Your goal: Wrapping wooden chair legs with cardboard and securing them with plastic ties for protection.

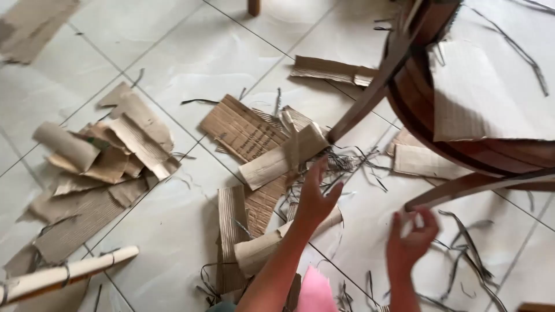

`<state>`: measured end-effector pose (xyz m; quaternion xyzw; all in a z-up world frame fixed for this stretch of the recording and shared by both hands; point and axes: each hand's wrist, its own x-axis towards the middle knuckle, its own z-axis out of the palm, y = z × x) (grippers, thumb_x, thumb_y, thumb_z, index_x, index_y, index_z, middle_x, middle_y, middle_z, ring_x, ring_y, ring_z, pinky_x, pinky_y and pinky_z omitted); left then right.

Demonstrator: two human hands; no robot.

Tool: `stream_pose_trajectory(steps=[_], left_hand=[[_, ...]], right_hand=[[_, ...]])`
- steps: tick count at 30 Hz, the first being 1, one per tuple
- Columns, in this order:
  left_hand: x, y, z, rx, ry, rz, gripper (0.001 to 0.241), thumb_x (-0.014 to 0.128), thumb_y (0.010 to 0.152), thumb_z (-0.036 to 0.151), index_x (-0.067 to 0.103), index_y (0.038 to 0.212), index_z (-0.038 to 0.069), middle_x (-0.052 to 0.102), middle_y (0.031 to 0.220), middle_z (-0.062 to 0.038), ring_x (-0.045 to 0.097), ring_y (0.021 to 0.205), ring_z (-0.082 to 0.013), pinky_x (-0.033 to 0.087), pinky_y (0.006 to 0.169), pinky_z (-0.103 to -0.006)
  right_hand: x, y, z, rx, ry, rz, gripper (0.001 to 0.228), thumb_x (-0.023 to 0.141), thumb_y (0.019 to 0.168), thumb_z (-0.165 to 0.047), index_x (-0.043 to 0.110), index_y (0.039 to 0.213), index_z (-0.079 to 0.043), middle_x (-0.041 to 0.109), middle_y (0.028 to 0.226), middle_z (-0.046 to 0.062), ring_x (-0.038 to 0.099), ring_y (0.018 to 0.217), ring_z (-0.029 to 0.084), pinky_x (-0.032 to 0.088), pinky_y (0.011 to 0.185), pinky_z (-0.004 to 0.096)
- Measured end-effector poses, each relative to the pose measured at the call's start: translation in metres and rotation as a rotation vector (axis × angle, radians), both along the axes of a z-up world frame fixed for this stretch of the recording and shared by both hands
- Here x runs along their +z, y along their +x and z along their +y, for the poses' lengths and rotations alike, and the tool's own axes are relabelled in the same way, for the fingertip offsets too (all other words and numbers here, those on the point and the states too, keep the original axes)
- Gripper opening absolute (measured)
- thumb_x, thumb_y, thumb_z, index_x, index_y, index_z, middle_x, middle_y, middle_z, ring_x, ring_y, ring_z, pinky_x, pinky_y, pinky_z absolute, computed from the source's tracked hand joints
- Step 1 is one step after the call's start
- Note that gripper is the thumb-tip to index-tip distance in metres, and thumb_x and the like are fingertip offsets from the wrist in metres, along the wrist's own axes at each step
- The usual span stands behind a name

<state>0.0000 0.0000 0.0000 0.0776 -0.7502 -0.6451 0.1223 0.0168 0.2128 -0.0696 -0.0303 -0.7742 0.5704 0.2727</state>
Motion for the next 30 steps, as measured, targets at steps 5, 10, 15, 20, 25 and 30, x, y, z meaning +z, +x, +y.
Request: stream_pose_trajectory(steps=[5, 10, 15, 20, 25, 30], left_hand=[[0.068, -0.106, -0.006, -0.037, 0.155, 0.088, 0.073, 0.067, 0.089, 0.033, 0.040, 0.150, 0.003, 0.052, 0.151, -0.016, 0.052, 0.140, -0.0302, 0.045, 0.111, -0.0406], [0.134, -0.182, -0.003, -0.203, 0.237, 0.255, 0.093, 0.059, 0.089, 0.060, 0.029, 0.156, 0.004, 0.037, 0.162, -0.021, 0.036, 0.153, -0.0341, 0.036, 0.123, -0.0450], [0.149, -0.234, 0.010, -0.308, 0.126, 0.275, 0.097, 0.020, 0.095, 0.078, 0.026, 0.160, 0.006, 0.026, 0.168, -0.019, 0.017, 0.159, -0.0343, 0.019, 0.126, -0.0596], [0.170, -0.240, 0.015, -0.322, 0.270, 0.409, 0.078, 0.037, 0.102, 0.060, 0.030, 0.160, 0.008, 0.029, 0.167, -0.016, 0.024, 0.158, -0.0291, 0.023, 0.130, -0.0480], [0.166, -0.257, 0.040, -0.159, 0.233, 0.594, 0.053, 0.051, 0.109, 0.038, 0.043, 0.153, 0.010, 0.057, 0.142, -0.012, 0.055, 0.132, -0.0259, 0.047, 0.116, -0.0402], [0.192, -0.229, 0.045, -0.028, 0.204, 0.486, 0.049, 0.043, 0.105, 0.050, 0.052, 0.132, 0.010, 0.065, 0.108, -0.009, 0.063, 0.088, -0.0191, 0.057, 0.070, -0.0323]], right_hand=[[0.097, -0.065, 0.042, -0.259, 0.104, 0.095, 0.070, 0.059, 0.090, 0.028, 0.028, 0.145, -0.002, 0.037, 0.143, 0.027, 0.043, 0.129, 0.039, 0.042, 0.106, 0.050], [0.162, -0.108, 0.072, -0.046, 0.169, 0.426, 0.040, 0.045, 0.117, 0.007, 0.022, 0.150, 0.011, 0.035, 0.154, 0.042, 0.037, 0.145, 0.051, 0.032, 0.123, 0.059], [0.152, -0.135, 0.129, -0.194, -0.630, -0.059, 0.079, 0.059, 0.107, -0.061, 0.014, 0.168, -0.038, 0.061, 0.160, -0.008, 0.080, 0.120, 0.011, 0.068, 0.087, 0.025], [0.195, -0.126, 0.109, -0.264, -0.455, -0.165, 0.050, 0.048, 0.108, -0.050, 0.031, 0.152, -0.032, 0.057, 0.132, -0.008, 0.059, 0.113, 0.009, 0.055, 0.085, 0.028], [0.208, -0.126, 0.095, -0.351, -0.438, -0.204, 0.043, 0.048, 0.102, -0.051, 0.045, 0.142, -0.035, 0.057, 0.142, -0.011, 0.053, 0.124, 0.007, 0.041, 0.086, 0.026], [0.211, -0.117, 0.086, -0.358, -0.559, -0.177, 0.037, 0.050, 0.101, -0.046, 0.046, 0.136, -0.034, 0.059, 0.137, -0.010, 0.054, 0.122, 0.008, 0.050, 0.087, 0.028]])
